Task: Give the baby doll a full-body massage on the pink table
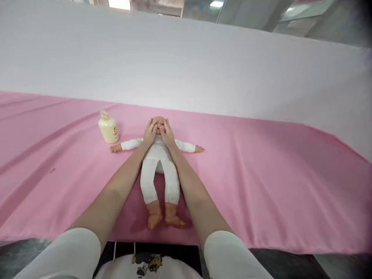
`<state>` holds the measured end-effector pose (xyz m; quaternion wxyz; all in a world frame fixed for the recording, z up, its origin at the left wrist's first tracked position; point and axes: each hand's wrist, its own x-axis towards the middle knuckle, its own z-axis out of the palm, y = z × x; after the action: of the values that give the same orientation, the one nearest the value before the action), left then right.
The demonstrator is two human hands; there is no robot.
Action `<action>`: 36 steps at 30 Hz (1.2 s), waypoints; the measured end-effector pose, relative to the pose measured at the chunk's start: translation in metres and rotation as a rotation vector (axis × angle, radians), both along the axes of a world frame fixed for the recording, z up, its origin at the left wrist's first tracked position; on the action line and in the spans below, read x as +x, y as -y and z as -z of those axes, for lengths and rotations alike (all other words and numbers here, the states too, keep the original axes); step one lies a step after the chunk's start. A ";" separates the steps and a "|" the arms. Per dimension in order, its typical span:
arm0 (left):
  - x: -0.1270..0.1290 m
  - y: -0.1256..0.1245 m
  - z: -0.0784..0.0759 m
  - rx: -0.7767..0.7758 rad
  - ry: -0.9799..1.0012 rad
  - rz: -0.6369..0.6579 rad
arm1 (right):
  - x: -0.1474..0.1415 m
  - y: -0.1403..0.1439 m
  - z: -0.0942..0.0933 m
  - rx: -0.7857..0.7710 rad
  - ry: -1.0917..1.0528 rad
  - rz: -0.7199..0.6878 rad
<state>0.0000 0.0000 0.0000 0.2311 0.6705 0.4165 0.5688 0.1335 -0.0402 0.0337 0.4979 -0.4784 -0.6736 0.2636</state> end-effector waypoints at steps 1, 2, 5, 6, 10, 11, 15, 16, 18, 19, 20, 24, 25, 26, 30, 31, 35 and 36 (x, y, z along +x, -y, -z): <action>0.000 0.001 -0.001 0.003 -0.003 0.001 | 0.001 0.000 0.002 -0.047 -0.020 0.030; 0.000 0.002 -0.002 0.003 -0.004 -0.001 | 0.001 0.000 0.003 -0.085 -0.037 0.054; 0.000 0.005 -0.004 -0.020 -0.008 -0.023 | 0.003 0.001 0.005 -0.141 -0.069 0.094; 0.000 0.006 -0.005 -0.037 -0.006 -0.039 | 0.003 0.001 0.005 -0.140 -0.074 0.096; 0.000 0.008 -0.008 -0.132 0.022 -0.055 | 0.005 0.003 0.003 -0.067 -0.080 0.040; -0.001 0.009 -0.009 -0.144 0.026 -0.032 | 0.006 0.003 0.003 -0.047 -0.083 0.018; -0.002 0.009 -0.014 -0.149 0.037 0.060 | 0.008 0.002 0.005 -0.022 -0.106 -0.026; -0.002 0.009 -0.015 -0.151 0.040 0.064 | 0.008 0.001 0.005 -0.023 -0.109 -0.022; -0.002 0.009 -0.016 -0.153 0.039 0.063 | 0.007 0.001 0.006 -0.032 -0.104 -0.002; -0.002 0.010 -0.016 -0.150 0.035 0.064 | 0.007 0.001 0.005 -0.041 -0.100 0.011; -0.002 0.010 -0.016 -0.145 0.029 0.067 | 0.006 0.001 0.005 -0.054 -0.099 0.027; -0.003 0.011 -0.014 -0.161 0.038 0.039 | 0.006 -0.001 0.006 -0.135 -0.119 0.091; -0.004 0.011 -0.014 -0.181 0.050 0.023 | 0.006 -0.001 0.007 -0.138 -0.127 0.093; -0.004 0.012 -0.013 -0.198 0.060 0.015 | 0.006 -0.002 0.007 -0.126 -0.131 0.082; -0.007 0.014 -0.014 -0.191 0.045 0.062 | 0.007 -0.004 0.008 -0.023 -0.137 0.009; -0.008 0.014 -0.015 -0.185 0.038 0.079 | 0.007 -0.004 0.008 -0.008 -0.138 0.004; -0.009 0.015 -0.015 -0.177 0.039 0.099 | 0.007 -0.003 0.007 0.009 -0.123 0.011; -0.009 0.015 -0.014 -0.179 0.047 0.091 | 0.007 -0.002 0.007 0.004 -0.117 0.016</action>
<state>-0.0090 -0.0148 0.0142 0.3253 0.6519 0.4290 0.5340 0.1403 -0.0379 0.0264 0.5396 -0.4666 -0.6399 0.2858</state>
